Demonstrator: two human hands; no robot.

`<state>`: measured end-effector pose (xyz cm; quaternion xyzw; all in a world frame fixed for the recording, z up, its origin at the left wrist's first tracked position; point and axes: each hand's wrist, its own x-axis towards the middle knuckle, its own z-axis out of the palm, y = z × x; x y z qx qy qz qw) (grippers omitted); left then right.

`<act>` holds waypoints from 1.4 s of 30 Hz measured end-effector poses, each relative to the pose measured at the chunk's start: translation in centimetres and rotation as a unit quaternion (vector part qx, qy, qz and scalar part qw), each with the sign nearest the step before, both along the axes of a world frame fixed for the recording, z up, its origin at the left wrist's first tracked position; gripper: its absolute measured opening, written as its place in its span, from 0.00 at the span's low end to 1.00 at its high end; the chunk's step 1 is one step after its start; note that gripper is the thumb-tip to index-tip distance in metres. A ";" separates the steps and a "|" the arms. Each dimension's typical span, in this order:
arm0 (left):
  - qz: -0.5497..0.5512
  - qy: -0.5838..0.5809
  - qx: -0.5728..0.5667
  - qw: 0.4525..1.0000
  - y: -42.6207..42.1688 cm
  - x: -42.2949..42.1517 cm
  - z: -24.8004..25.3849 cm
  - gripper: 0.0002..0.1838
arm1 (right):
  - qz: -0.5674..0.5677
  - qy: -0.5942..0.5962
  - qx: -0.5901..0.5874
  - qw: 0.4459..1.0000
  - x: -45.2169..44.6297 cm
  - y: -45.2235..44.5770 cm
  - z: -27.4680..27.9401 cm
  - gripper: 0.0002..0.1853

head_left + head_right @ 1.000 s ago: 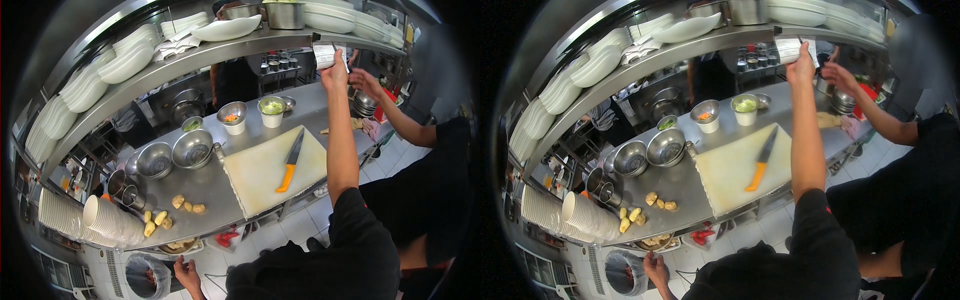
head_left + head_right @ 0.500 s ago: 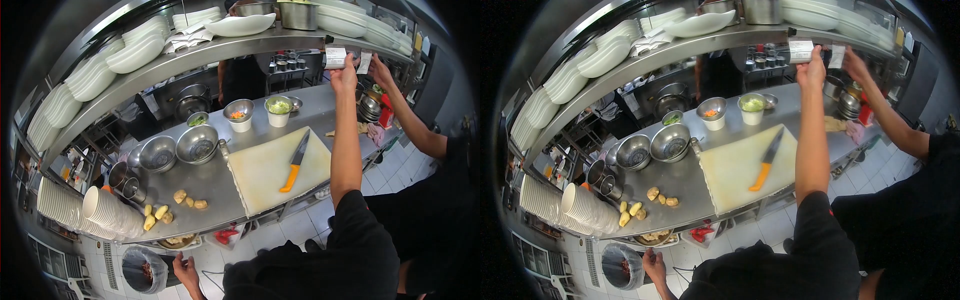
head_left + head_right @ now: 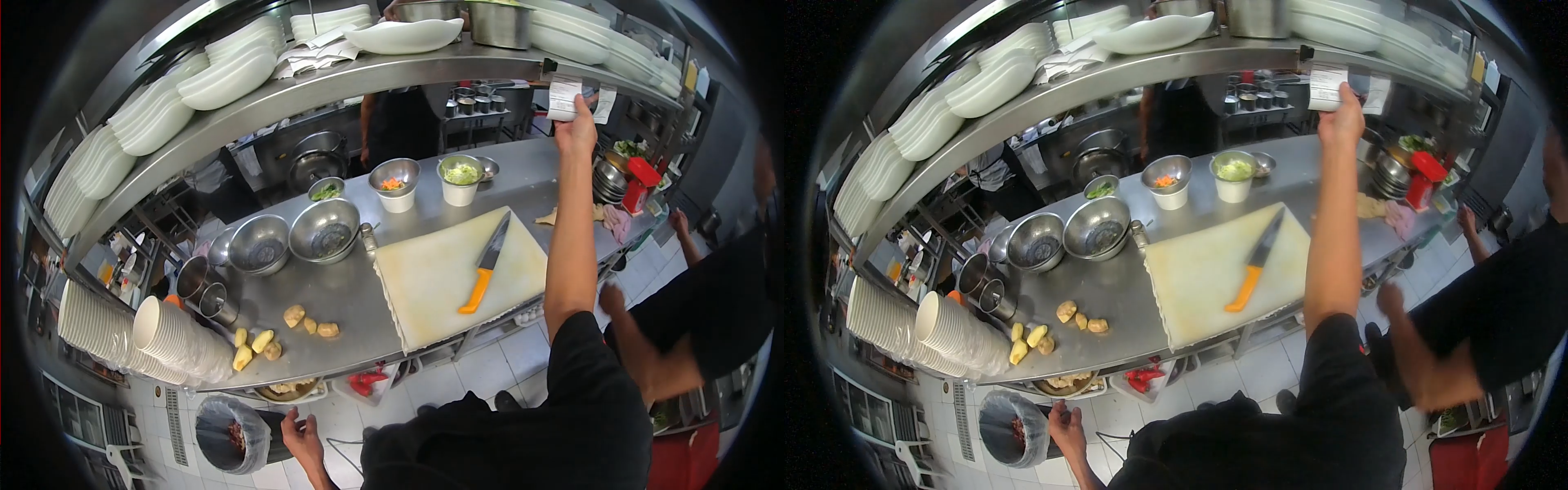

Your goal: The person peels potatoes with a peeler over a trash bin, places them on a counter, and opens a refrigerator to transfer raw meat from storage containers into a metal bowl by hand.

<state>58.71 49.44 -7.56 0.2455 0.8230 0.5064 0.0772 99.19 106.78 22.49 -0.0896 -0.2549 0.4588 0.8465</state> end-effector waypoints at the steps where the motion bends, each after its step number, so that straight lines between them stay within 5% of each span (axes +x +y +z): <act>1: -0.001 0.004 0.001 1.000 0.0 0.0 -0.1 0.21 | -0.005 0.005 -0.006 1.000 0.2 0.1 0.0 0.17; 4: -0.005 0.010 0.001 1.000 -0.2 0.0 -0.4 0.21 | 0.036 -0.029 -0.010 0.999 1.8 1.6 -0.1 0.28; 10: -0.016 -0.001 -0.007 1.000 0.0 0.2 -0.1 0.22 | 0.026 -0.050 -0.029 0.998 2.5 3.0 -0.2 0.21; 17: -0.020 -0.017 0.002 1.000 -0.5 0.9 0.1 0.20 | 0.050 -0.088 -0.133 0.986 5.0 2.3 -4.5 0.39; 23: -0.004 0.011 -0.025 1.000 0.3 1.6 1.9 0.21 | 0.170 -0.098 -0.180 0.964 12.9 10.1 -14.9 0.31; 25: -0.006 0.011 -0.044 0.999 0.6 1.8 2.7 0.21 | 0.110 -0.082 -0.224 0.965 8.9 6.8 -16.0 0.19; 28: -0.011 0.011 -0.051 0.999 1.0 1.6 3.8 0.20 | 0.196 -0.121 -0.254 0.939 5.6 4.4 -19.3 0.08; 34: -0.029 0.042 -0.011 0.999 2.1 -0.8 4.8 0.20 | 0.361 -0.281 -0.215 0.863 -3.7 -6.0 -24.8 0.07; 42: -0.048 0.032 0.019 0.998 2.5 -4.9 5.4 0.19 | 0.343 -0.294 -0.293 0.843 -11.7 -21.6 -27.5 0.11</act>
